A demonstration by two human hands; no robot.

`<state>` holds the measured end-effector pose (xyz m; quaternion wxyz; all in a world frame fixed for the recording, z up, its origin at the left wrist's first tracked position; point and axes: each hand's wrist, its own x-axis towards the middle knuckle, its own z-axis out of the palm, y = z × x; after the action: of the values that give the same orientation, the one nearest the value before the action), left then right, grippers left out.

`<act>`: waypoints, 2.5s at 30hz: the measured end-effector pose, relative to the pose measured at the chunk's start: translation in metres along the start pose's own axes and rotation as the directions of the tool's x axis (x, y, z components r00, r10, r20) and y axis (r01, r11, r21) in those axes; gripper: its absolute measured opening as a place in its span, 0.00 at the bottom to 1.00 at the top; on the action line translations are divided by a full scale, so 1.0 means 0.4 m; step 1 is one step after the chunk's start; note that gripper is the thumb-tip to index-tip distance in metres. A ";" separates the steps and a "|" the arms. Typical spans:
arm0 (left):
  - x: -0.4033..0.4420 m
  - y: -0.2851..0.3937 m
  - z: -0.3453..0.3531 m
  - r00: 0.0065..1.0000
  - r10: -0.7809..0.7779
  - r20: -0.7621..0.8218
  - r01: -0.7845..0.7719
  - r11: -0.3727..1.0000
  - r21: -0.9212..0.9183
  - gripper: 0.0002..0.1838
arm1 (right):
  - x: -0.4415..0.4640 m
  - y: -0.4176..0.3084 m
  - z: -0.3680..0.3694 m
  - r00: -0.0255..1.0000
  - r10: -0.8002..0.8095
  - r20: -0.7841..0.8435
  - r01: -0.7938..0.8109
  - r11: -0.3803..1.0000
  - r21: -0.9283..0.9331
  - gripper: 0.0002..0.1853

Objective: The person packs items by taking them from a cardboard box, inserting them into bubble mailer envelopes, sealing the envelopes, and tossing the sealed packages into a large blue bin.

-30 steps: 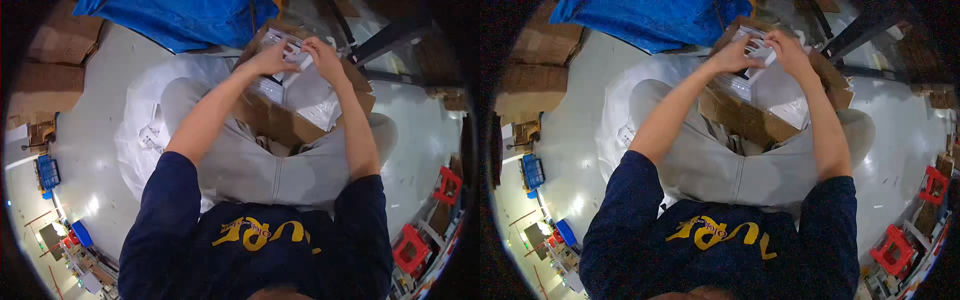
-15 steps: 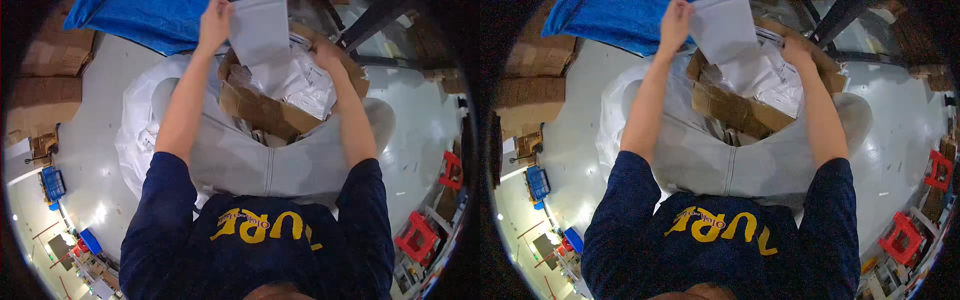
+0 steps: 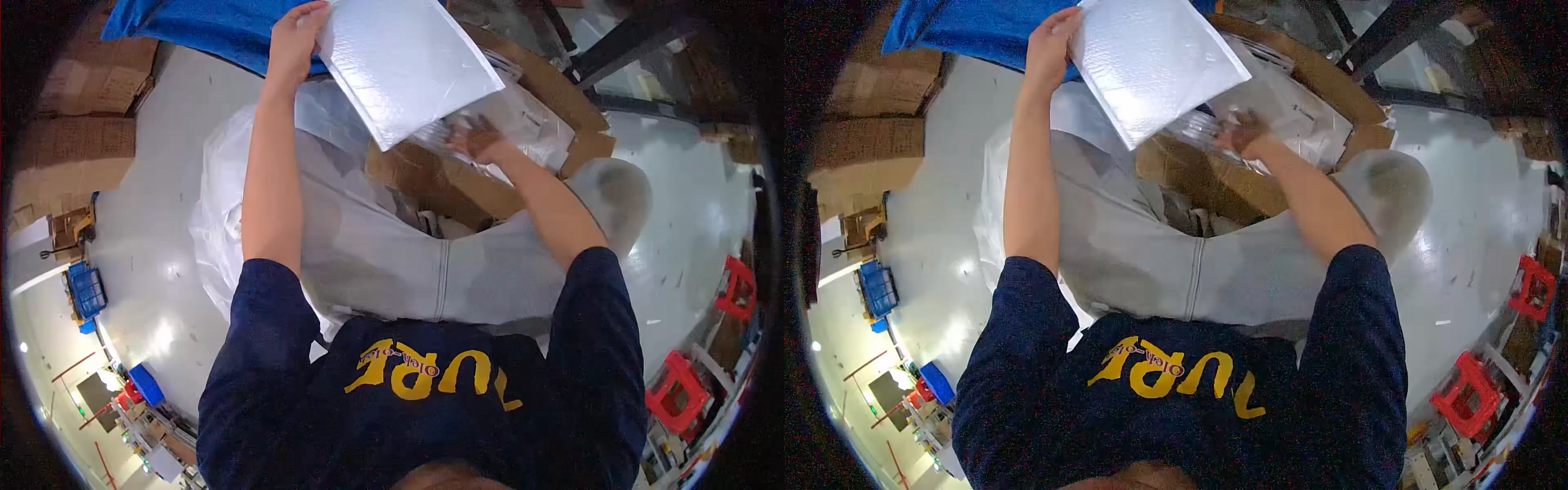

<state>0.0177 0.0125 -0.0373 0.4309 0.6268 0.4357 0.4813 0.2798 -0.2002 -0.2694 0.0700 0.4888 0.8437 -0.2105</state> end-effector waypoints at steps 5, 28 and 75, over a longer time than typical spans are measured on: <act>-0.002 -0.003 -0.016 0.992 -0.060 0.113 0.057 0.998 0.027 0.17 | 0.003 0.003 -0.028 0.888 0.457 -0.047 -0.458 0.869 -0.187 0.31; 0.041 -0.104 0.027 0.975 0.083 -0.206 -0.074 0.996 0.049 0.14 | 0.043 0.010 0.056 0.921 0.382 0.076 -0.389 0.909 0.149 0.29; -0.125 0.047 0.104 0.814 0.249 0.524 -0.522 0.709 0.474 0.14 | -0.445 0.136 -0.545 -0.095 0.693 -0.715 0.139 0.720 0.680 0.18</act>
<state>0.0530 -0.0451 -0.0374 0.1807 0.8968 0.3157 0.2520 0.4366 -0.2259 -0.0307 -0.6478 0.6574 0.3847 -0.0166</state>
